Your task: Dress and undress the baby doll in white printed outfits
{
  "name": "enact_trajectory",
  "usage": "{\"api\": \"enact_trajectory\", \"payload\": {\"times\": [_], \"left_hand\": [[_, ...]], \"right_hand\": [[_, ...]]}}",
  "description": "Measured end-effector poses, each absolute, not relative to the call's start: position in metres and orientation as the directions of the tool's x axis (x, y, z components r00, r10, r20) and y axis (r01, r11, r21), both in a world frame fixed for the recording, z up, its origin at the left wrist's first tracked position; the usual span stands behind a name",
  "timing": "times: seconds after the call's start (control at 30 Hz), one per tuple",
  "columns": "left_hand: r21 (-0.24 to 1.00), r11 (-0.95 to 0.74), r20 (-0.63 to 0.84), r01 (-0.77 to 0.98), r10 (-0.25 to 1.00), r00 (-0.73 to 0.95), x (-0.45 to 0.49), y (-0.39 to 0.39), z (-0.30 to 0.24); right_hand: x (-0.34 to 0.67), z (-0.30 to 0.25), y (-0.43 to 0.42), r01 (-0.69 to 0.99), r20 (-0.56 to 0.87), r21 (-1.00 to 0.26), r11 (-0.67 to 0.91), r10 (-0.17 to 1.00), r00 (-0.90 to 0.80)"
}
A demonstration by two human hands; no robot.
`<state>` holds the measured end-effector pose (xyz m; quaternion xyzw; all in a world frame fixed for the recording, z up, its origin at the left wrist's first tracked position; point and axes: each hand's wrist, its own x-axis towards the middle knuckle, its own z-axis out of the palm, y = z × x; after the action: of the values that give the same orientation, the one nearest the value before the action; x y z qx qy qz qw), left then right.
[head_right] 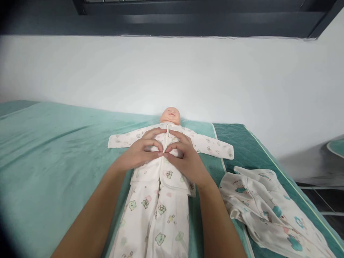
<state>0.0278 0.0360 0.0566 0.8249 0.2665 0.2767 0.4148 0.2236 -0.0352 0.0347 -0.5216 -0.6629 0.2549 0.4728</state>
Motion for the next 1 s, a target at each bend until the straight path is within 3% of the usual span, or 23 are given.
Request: {"api": "enact_trajectory", "payload": {"times": [1.0], "left_hand": [[0.853, -0.496, 0.231, 0.164, 0.641, 0.732, 0.0278, 0.0396, 0.0547]], "right_hand": [[0.2203, 0.0297, -0.0319, 0.392, 0.389, -0.855, 0.339, 0.92, 0.054]]}}
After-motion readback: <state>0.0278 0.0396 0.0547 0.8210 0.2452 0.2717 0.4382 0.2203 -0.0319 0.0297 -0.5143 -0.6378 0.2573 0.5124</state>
